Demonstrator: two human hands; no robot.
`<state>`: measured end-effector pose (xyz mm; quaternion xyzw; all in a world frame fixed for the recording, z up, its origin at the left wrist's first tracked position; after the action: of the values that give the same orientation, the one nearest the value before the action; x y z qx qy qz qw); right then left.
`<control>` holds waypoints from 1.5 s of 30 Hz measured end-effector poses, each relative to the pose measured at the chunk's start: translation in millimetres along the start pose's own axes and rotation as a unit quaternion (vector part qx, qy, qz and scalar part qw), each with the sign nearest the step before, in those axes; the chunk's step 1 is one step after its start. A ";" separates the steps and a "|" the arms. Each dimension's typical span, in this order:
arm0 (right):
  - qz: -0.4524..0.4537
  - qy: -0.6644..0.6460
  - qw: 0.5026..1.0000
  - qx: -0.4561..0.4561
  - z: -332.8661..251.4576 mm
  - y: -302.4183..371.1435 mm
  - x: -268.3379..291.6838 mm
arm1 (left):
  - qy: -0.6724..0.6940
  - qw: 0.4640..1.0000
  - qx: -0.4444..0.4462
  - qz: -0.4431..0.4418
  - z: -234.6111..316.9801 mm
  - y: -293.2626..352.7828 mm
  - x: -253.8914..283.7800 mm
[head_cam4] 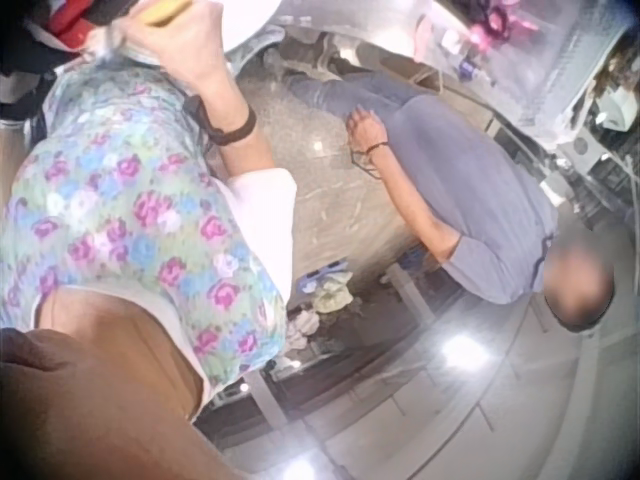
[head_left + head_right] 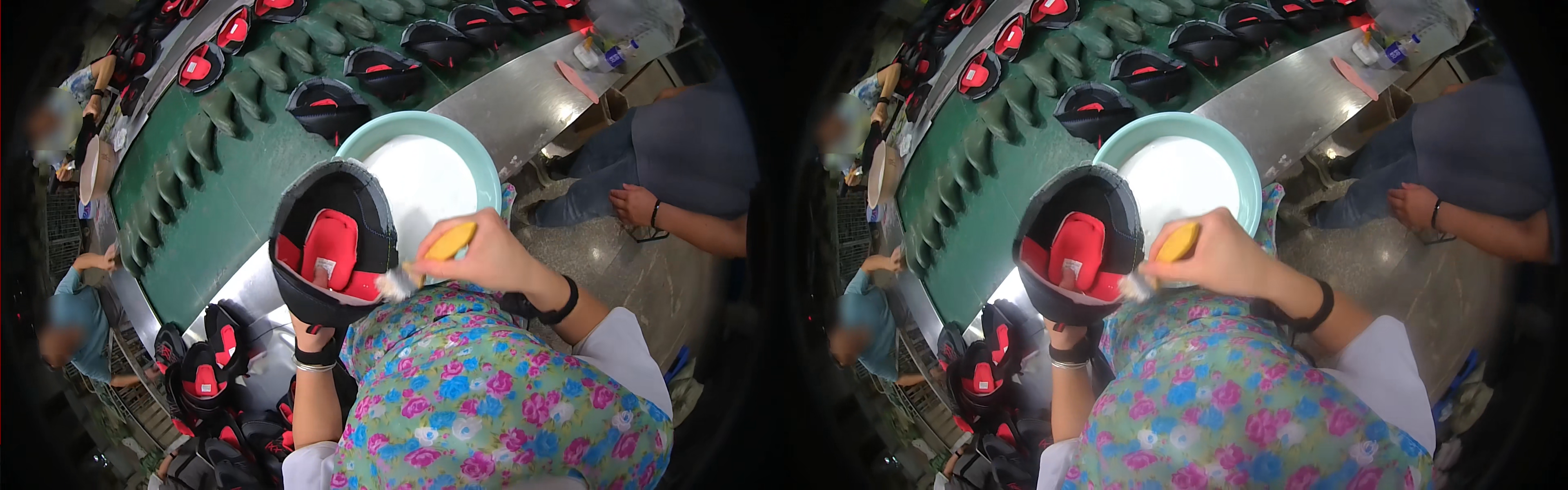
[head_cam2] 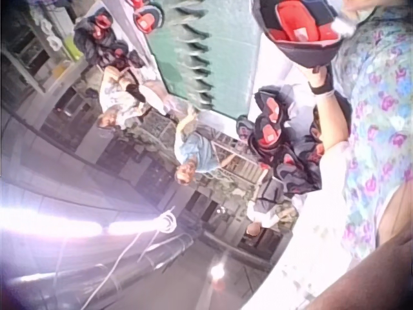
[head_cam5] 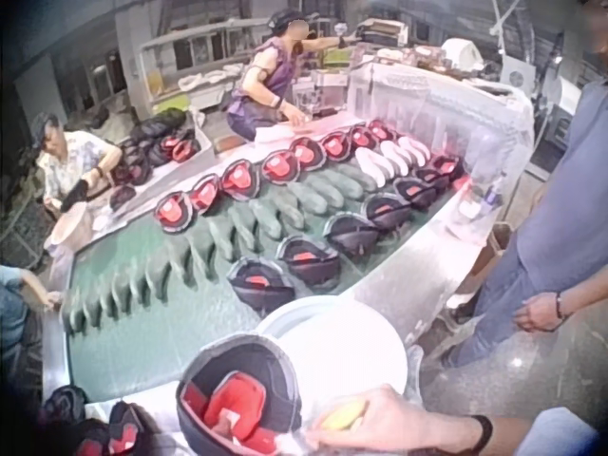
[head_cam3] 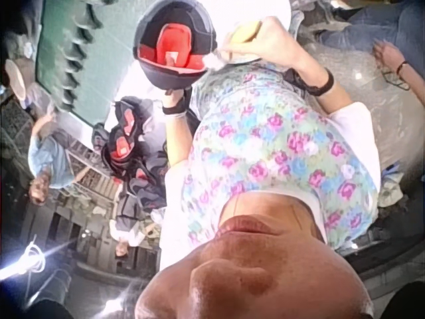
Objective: The worker is applying adhesive to shoe components using a brush in a manufacturing facility.
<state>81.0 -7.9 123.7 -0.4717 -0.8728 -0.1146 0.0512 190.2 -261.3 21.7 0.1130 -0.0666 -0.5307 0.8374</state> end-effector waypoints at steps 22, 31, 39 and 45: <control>-0.109 0.091 0.962 0.235 -24.7 -82.7 -32.0 | 0.414 0.850 0.235 -0.226 -46.4 7.0 -7.7; 0.063 -0.046 0.993 -0.088 18.6 -44.5 13.5 | 0.380 0.892 0.206 -0.133 4.4 0.4 28.8; 0.185 -0.191 0.963 -0.040 24.6 -59.7 22.8 | 0.185 0.982 0.027 -0.024 -54.8 -159.9 118.2; 0.194 -0.181 0.961 -0.076 31.8 -59.8 0.4 | 0.373 0.926 0.062 0.002 -115.9 -248.0 57.0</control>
<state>31.4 -31.3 84.0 -0.6474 -0.7479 -0.0813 -0.1220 24.8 -401.1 -155.1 0.3548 0.2176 -0.4433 0.7939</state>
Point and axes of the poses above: each hand's wrist, its own y-axis away from the middle knuckle, its own x-axis out of the back of the hand, z = x × y, the point moved 1 cm from there along -y, towards the middle knuckle, and after that the axes turned 2 degrees about y, right-handed, at the moved point
